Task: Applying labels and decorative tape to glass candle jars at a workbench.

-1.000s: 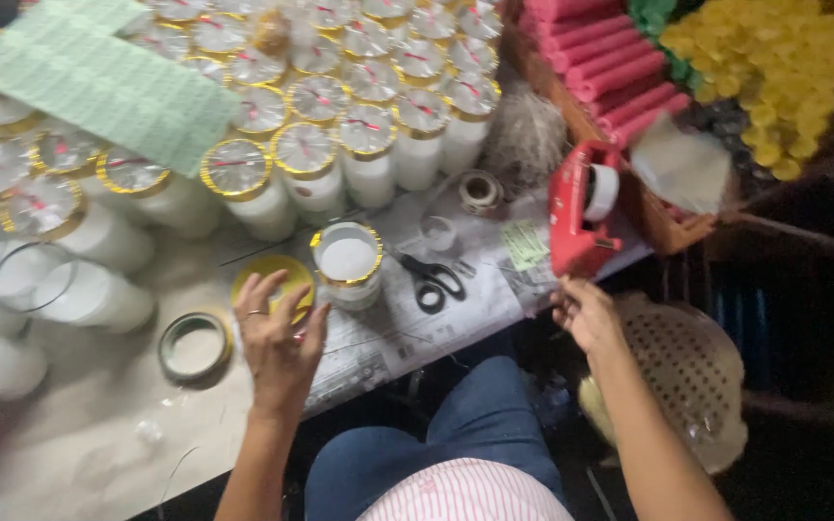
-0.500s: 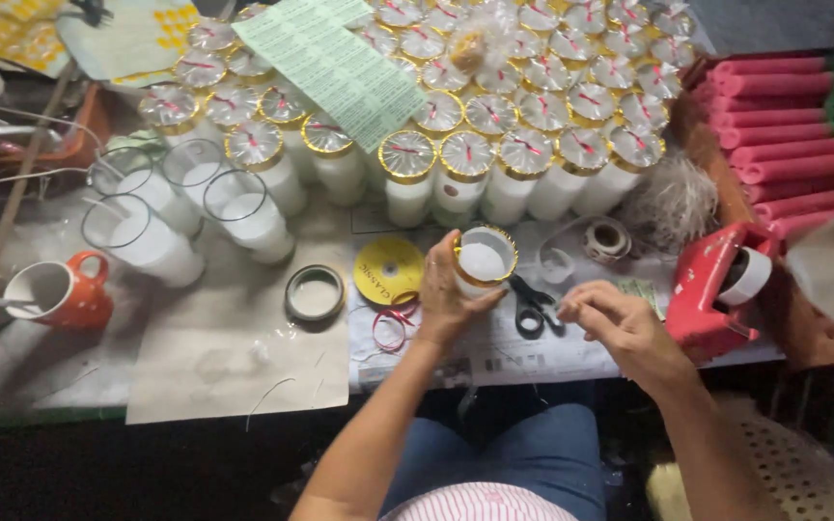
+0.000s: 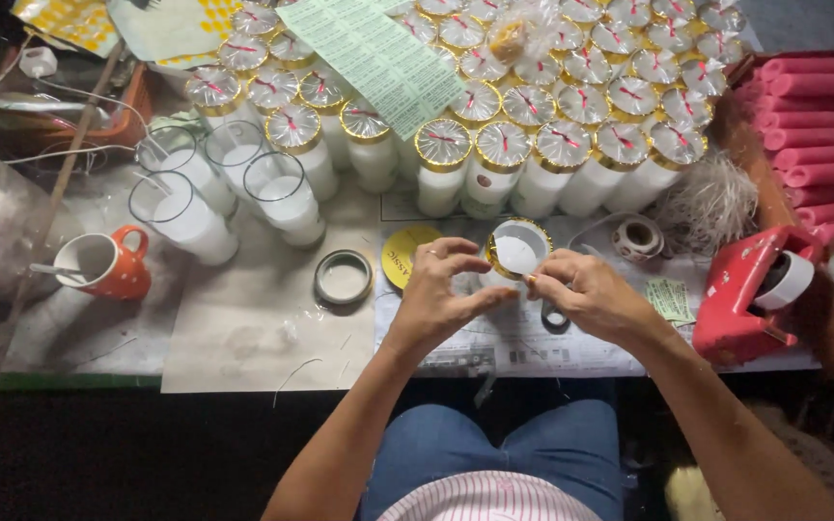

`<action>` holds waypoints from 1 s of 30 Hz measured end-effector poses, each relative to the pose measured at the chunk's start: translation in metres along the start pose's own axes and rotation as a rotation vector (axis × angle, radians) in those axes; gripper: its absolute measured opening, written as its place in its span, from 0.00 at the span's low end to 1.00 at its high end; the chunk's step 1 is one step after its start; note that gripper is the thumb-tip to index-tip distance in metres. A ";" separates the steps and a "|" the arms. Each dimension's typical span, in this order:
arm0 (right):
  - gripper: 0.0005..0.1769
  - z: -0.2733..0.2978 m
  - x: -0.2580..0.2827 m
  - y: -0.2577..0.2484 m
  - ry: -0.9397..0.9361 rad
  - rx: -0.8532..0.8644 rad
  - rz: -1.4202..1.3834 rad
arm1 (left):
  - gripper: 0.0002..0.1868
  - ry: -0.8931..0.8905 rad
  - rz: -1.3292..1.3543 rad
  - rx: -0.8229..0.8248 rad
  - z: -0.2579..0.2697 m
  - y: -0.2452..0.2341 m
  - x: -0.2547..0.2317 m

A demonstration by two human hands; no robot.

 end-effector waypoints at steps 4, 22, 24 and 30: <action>0.16 0.010 -0.008 0.000 0.037 -0.020 -0.025 | 0.04 0.081 -0.055 0.054 -0.007 0.019 0.003; 0.56 0.053 -0.090 0.057 0.021 -0.184 -1.060 | 0.03 0.099 0.115 0.086 0.003 0.009 -0.052; 0.22 0.051 -0.085 0.044 0.005 -0.359 -0.986 | 0.02 0.085 0.133 0.071 0.004 0.008 -0.041; 0.05 0.044 -0.083 0.018 -0.110 -0.582 -0.553 | 0.06 0.005 0.199 -0.098 0.009 0.007 0.010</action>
Point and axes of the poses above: each hand's wrist, its own z-axis away from the middle knuckle, its own y-axis out of the palm, x = y × z, the point moved 9 cm from there along -z, towards the middle knuckle, and after that the axes turned 1 degree about x, right-handed, at the moved point
